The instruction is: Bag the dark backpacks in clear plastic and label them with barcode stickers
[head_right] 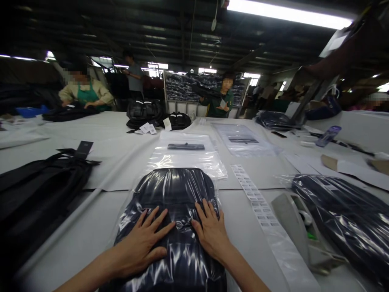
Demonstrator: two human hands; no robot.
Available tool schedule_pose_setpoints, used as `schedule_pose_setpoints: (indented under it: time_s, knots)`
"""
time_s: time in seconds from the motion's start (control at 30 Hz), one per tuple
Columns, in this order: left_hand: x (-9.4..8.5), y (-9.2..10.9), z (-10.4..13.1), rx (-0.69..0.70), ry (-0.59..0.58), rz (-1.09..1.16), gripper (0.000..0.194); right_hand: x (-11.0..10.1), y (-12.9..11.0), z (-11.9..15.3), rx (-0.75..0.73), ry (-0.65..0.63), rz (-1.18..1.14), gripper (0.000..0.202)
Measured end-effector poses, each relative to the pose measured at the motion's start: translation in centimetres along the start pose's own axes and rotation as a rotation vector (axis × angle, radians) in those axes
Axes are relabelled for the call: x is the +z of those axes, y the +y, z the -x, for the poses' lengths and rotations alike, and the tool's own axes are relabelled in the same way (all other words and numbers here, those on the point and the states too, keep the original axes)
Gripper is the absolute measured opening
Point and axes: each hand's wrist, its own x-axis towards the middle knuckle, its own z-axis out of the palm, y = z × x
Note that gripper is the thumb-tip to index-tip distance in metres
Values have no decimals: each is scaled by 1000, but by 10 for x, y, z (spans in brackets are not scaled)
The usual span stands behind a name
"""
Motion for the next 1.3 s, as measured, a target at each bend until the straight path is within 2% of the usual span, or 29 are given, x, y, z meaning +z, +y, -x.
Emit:
schedule_pose_setpoints:
  time_s: [0.1, 0.43, 0.6, 0.63, 0.7, 0.8, 0.87, 1.03, 1.13, 1.3]
  knots:
    - [7, -1, 5, 2, -7, -5, 55, 4, 3, 0, 3, 7, 18, 55]
    - [27, -3, 7, -6, 82, -47, 54, 20, 6, 4, 18, 57, 74, 55]
    - [18, -7, 8, 12, 99, 42, 51, 21, 6, 3, 20, 71, 64, 55]
    - [15, -9, 10, -8, 139, 85, 49, 20, 7, 3, 21, 63, 51, 55]
    - [9, -15, 21, -96, 296, 162, 48, 18, 8, 2, 17, 39, 20, 55]
    - [9, -19, 48, -214, 530, 199, 48, 16, 10, 1, 6, 12, -19, 55]
    - [17, -15, 70, -206, 566, 173, 48, 16, 11, 0, -1, 16, -24, 54]
    - [43, 9, 107, -104, 473, 17, 57, 17, 10, 2, 0, 44, 13, 53]
    - [57, 13, 111, -143, 457, -52, 63, 16, 8, 2, 5, 45, 21, 52]
    - [84, 2, 108, -148, 453, -130, 50, 16, 8, 2, 11, 41, 0, 52]
